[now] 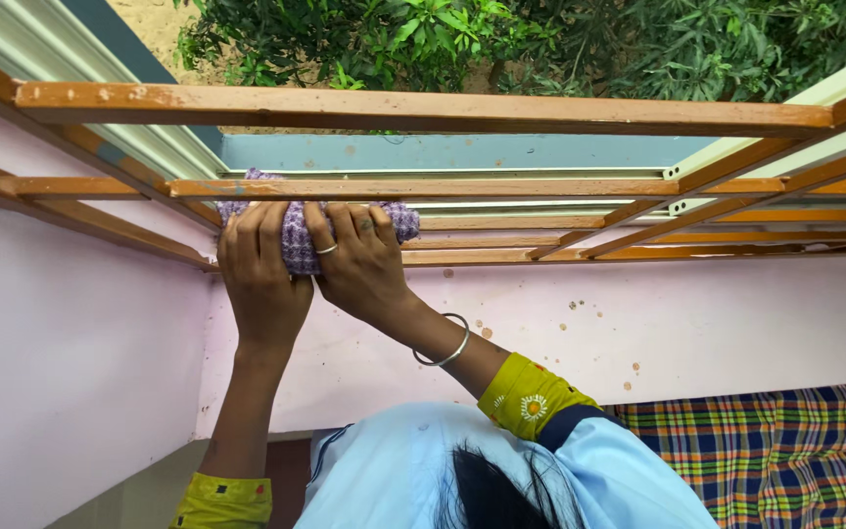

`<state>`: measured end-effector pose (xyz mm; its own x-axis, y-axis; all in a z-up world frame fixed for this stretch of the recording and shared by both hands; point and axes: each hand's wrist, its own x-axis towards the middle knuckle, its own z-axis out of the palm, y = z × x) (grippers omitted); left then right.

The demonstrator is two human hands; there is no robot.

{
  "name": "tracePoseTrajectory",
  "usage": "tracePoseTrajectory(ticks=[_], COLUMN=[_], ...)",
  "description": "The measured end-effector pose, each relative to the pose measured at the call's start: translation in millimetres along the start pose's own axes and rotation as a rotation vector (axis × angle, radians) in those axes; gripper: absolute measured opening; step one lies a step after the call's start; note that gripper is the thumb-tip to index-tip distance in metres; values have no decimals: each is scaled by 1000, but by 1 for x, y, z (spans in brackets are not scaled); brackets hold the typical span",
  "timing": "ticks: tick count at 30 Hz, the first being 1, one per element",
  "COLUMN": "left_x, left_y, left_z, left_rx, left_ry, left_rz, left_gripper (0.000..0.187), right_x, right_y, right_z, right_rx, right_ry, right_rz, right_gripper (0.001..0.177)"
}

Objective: The person wipes the bars and frame of a window using a cloth, then folds the cloth while walking across the room.

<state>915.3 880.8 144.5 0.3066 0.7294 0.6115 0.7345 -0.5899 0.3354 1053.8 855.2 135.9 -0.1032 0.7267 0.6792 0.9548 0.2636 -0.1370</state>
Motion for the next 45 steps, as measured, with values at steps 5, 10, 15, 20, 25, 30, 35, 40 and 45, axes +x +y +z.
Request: tracePoseTrajectory(ticks=[5,10,15,20,25,30,35,40,45], left_x=[1,2,1,2,-4,-40,-93,-86,-62], left_y=[47,157,161,83,-4,-12,22,86,141], left_z=[49,105,99,62,9,31,99,151,170], left_rx=[70,-54,-85,-69,-11,-136,-236,-184,-230], left_ry=[11,-42,-5,10,70,54,-112,-334,-308], left_rz=[59,259,269,123,6,-59,-63,169,221], left_gripper=[48,58,55,48,48,66,80,82,64], right_x=[-31,-77,-80,-40,-4,-27,-99,-153,-163], right_y=[52,139,137,77,0,8,64,124,146], right_z=[-36,-105,-96,-47,7,5,-4,-34,-64], right_rx=[63,-197,-172,-77,33,4,102,-42,1], right_ry=[-69,31,161,37,-28,-14,-187,-257,-233], right_rz=[80,169,208,213,46,-82,-15,258,444], right_gripper=[58,44,43,42,44,52,64,65,67])
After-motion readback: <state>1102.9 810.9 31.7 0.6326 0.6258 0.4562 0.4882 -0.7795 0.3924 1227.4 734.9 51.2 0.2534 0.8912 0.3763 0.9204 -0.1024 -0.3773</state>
